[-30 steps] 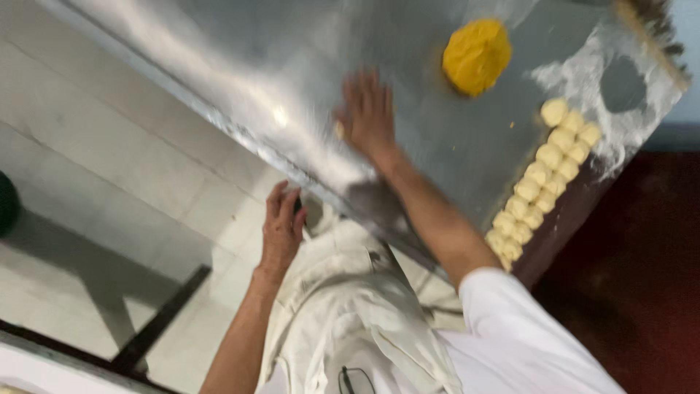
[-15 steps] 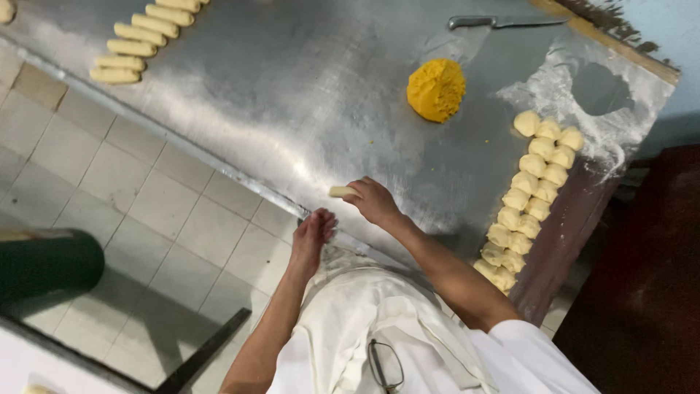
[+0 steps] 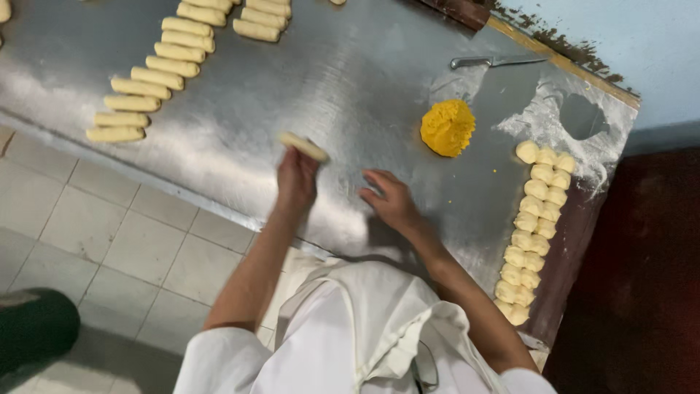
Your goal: The person shapes small portions of dough by hand, filling them with a yellow paste and rolling them into logs on a metal work surface.
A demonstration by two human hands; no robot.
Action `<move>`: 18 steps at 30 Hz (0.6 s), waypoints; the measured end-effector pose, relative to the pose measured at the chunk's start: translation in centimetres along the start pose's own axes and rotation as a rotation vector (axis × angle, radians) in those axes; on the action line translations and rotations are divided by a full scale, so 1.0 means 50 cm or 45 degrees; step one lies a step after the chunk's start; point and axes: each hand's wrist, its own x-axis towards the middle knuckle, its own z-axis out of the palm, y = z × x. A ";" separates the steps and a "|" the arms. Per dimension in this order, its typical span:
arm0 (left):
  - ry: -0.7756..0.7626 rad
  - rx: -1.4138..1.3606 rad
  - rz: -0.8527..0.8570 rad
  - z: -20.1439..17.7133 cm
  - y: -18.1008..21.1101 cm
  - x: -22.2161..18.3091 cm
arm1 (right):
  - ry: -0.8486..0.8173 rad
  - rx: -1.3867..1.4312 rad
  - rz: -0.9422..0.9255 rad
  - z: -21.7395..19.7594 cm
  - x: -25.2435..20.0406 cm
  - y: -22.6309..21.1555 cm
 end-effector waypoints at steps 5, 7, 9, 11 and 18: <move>-0.125 -0.051 0.181 0.056 0.176 0.274 | 0.099 -0.175 0.641 -0.059 -0.125 0.051; -0.086 0.053 0.218 0.074 0.225 0.373 | 0.205 0.017 0.872 -0.065 -0.231 0.063; -0.152 0.180 0.258 0.076 0.221 0.432 | 0.373 0.189 1.109 -0.054 -0.320 0.090; -0.151 0.274 0.274 0.064 0.183 0.433 | 0.491 -0.028 0.983 -0.038 -0.415 0.107; -0.328 1.037 -0.042 0.013 -0.069 0.099 | 0.698 -0.064 1.263 0.058 -0.572 0.082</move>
